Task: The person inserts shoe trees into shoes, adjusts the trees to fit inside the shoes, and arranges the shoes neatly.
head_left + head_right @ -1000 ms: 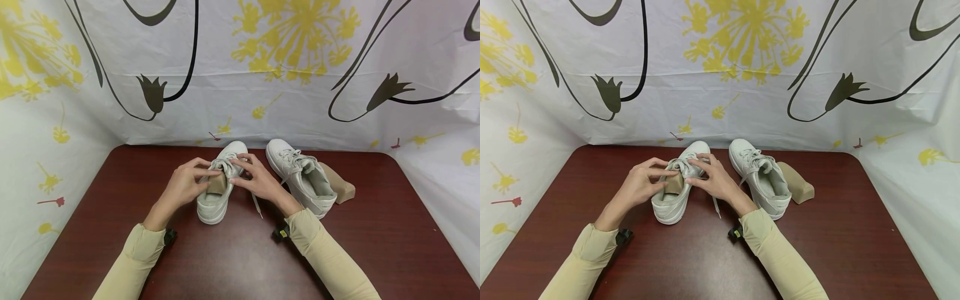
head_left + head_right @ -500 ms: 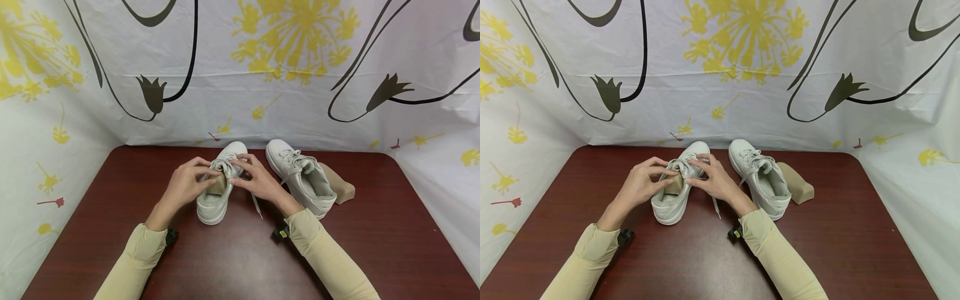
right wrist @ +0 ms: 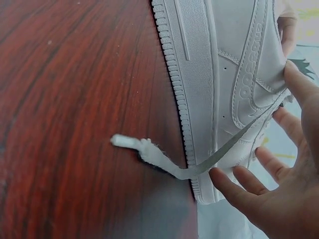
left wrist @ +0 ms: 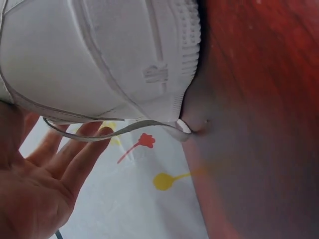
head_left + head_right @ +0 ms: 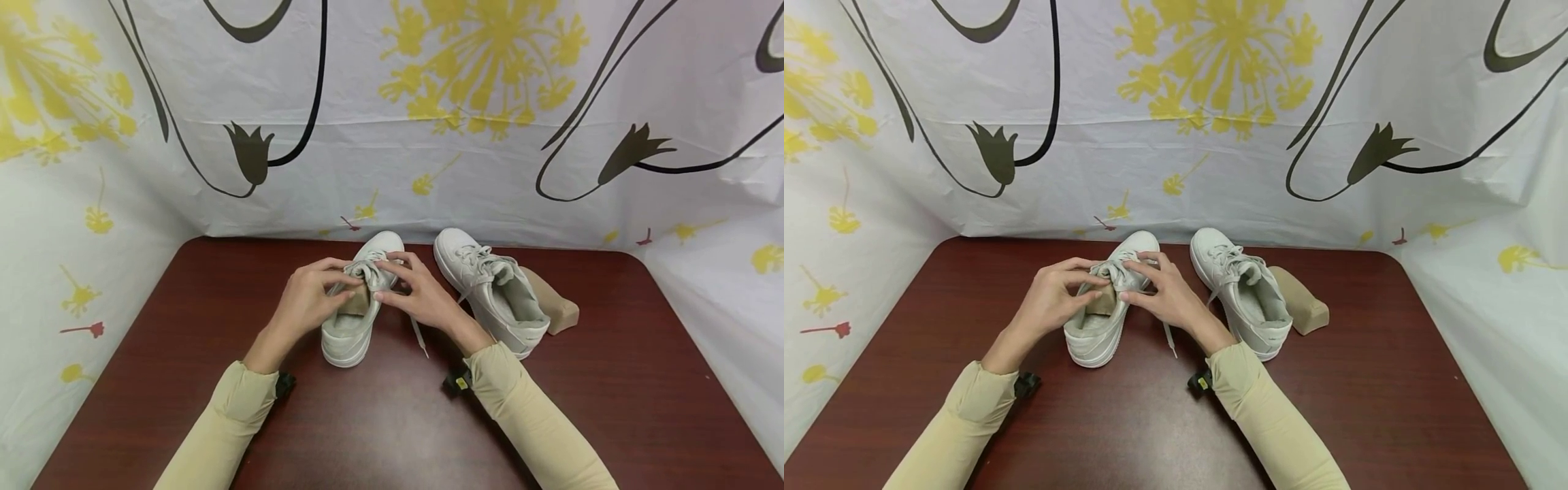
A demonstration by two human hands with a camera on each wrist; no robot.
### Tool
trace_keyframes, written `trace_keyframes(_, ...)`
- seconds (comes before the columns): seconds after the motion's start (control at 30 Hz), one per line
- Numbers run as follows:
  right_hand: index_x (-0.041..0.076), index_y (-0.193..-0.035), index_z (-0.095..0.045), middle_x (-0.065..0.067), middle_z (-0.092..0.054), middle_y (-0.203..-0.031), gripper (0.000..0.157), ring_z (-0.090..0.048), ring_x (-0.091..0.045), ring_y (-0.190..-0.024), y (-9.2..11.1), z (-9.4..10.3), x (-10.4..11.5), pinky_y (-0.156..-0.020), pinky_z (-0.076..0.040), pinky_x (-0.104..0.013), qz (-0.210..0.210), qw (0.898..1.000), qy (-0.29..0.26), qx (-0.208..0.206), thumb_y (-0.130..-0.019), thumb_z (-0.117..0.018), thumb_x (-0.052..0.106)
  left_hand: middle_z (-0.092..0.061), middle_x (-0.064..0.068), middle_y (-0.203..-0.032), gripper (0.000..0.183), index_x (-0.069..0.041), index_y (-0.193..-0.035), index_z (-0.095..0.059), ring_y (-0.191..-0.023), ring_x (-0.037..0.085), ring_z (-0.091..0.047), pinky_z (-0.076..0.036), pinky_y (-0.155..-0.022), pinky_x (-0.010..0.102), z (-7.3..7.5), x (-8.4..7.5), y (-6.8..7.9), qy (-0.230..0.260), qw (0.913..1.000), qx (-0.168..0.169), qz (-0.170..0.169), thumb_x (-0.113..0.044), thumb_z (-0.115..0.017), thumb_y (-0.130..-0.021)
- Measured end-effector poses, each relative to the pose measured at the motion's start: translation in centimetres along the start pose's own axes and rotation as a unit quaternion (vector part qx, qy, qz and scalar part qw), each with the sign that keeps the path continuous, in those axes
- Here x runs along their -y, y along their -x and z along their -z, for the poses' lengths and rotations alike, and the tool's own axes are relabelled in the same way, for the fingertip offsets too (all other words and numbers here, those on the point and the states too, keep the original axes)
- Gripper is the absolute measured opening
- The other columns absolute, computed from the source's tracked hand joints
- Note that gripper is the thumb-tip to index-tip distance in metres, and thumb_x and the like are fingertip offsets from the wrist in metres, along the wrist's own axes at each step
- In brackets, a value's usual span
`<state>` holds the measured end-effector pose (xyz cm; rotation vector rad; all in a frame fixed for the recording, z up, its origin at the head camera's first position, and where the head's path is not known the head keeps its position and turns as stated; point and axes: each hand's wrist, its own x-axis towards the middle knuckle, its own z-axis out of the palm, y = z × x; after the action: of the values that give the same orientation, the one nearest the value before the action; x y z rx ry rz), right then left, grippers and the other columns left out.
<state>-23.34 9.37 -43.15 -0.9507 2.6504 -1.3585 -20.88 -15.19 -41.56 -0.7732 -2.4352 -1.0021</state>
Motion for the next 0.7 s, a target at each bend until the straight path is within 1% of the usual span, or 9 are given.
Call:
trace_keyframes(0.13,0.016,-0.142,-0.056,-0.015,-0.038,-0.147,0.057,-0.05,-0.029,-0.12,0.12,-0.05,-0.2,-0.095,-0.05,-0.053,-0.004,1.0,-0.012,0.0,-0.09,-0.075,0.028,-0.073,0.002,-0.113,0.024,-0.018,-0.092,-0.083,-0.098,0.019,-0.07,-0.055,-0.072,0.034,-0.28,0.24,0.16,0.008,0.9997,-0.015,-0.016,-0.005,-0.088,-0.072)
trace_keyframes(0.3,0.016,-0.142,-0.057,-0.013,-0.039,-0.147,0.056,-0.055,-0.027,-0.113,0.13,-0.19,-0.24,-0.094,-0.05,-0.052,-0.005,1.0,-0.022,0.002,-0.09,-0.075,0.028,-0.073,0.005,-0.115,0.022,-0.015,-0.088,-0.082,-0.1,0.019,-0.071,-0.057,-0.076,0.034,-0.32,0.41,0.41,0.03,0.9989,-0.028,-0.024,-0.003,-0.089,-0.071)
trace_keyframes(0.47,0.016,-0.141,-0.057,-0.013,-0.039,-0.146,0.056,-0.055,-0.026,-0.113,0.03,-0.16,-0.18,-0.095,-0.05,-0.052,-0.005,1.0,-0.022,0.002,-0.09,-0.075,0.028,-0.072,0.006,-0.115,0.02,-0.014,-0.087,-0.082,-0.102,0.02,-0.07,-0.058,-0.075,0.035,-0.28,0.71,0.57,0.059,0.9975,-0.027,-0.026,-0.002,-0.087,-0.073)
trace_keyframes(0.6,0.016,-0.141,-0.057,-0.013,-0.039,-0.146,0.056,-0.054,-0.025,-0.116,-0.04,-0.08,-0.17,-0.095,-0.05,-0.052,-0.004,1.0,-0.02,0.001,-0.09,-0.076,0.029,-0.073,0.008,-0.113,0.015,-0.016,-0.086,-0.082,-0.106,0.019,-0.069,-0.058,-0.077,0.033,-0.16,1.0,0.65,0.06,0.9976,-0.02,-0.027,-0.008,-0.087,-0.075)
trace_keyframes(0.7,0.016,-0.14,-0.058,-0.014,-0.039,-0.146,0.055,-0.053,-0.026,-0.116,-0.12,0.0,-0.15,-0.095,-0.05,-0.052,-0.003,1.0,-0.02,-0.001,-0.09,-0.076,0.028,-0.072,0.011,-0.113,0.013,-0.017,-0.088,-0.083,-0.107,0.019,-0.069,-0.057,-0.078,0.032,0.01,1.05,0.72,0.06,0.9979,-0.011,-0.022,-0.014,-0.087,-0.076)
